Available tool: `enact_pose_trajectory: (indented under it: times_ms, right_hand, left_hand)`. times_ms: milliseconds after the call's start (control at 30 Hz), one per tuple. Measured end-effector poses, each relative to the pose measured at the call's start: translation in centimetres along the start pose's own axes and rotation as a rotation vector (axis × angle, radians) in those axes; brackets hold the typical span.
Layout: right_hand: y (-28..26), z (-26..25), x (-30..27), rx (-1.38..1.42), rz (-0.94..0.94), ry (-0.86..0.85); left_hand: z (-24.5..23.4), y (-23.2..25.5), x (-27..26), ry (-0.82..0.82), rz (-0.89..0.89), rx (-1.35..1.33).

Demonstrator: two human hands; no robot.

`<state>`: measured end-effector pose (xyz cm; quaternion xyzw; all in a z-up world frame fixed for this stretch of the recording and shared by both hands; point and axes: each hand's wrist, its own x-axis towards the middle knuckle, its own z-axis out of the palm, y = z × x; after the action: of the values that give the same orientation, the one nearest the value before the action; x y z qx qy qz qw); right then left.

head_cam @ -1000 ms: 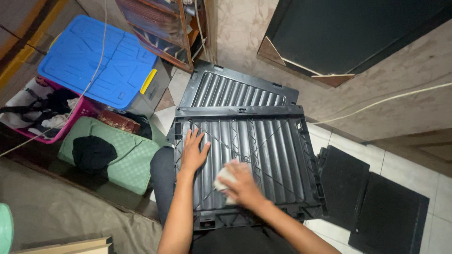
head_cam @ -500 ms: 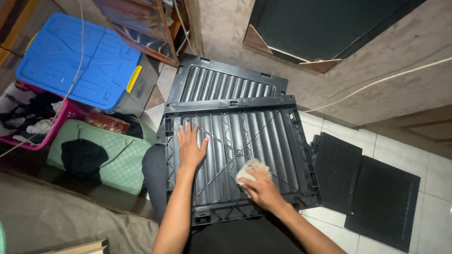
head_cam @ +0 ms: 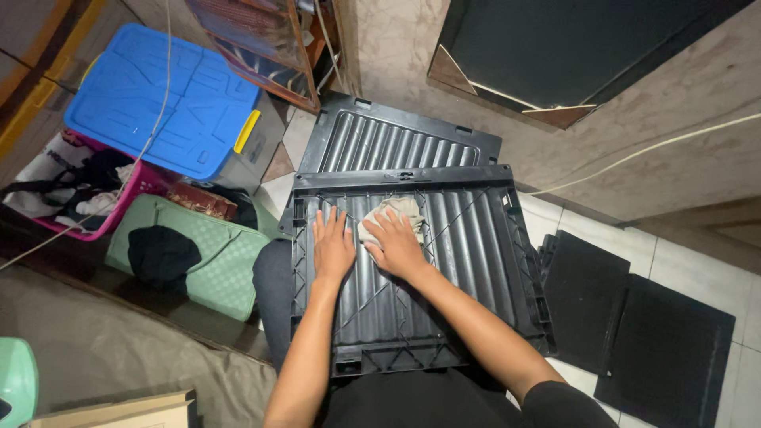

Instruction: The person sits on the floor and wipes the surfaces of several black plastic panels using a cloth. They handle the panels one at a time, wiping both sides and occasionally flipping them over to continue cleaning.

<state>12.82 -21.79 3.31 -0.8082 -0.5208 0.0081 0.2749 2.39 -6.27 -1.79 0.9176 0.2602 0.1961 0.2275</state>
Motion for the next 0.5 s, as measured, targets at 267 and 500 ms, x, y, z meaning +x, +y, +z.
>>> enact_pose_trajectory:
  times_ms: [267,500]
  right_hand:
    - [-2.5,-0.9,-4.4,-0.156,0.077,-0.193]
    - [2.7,1.6,1.3,0.068,0.129,-0.133]
  left_hand:
    - [-0.2,0.6,0.0,0.009,-0.018,-0.028]
    - [-0.3,0.4,0.0,0.003,-0.001,-0.046]
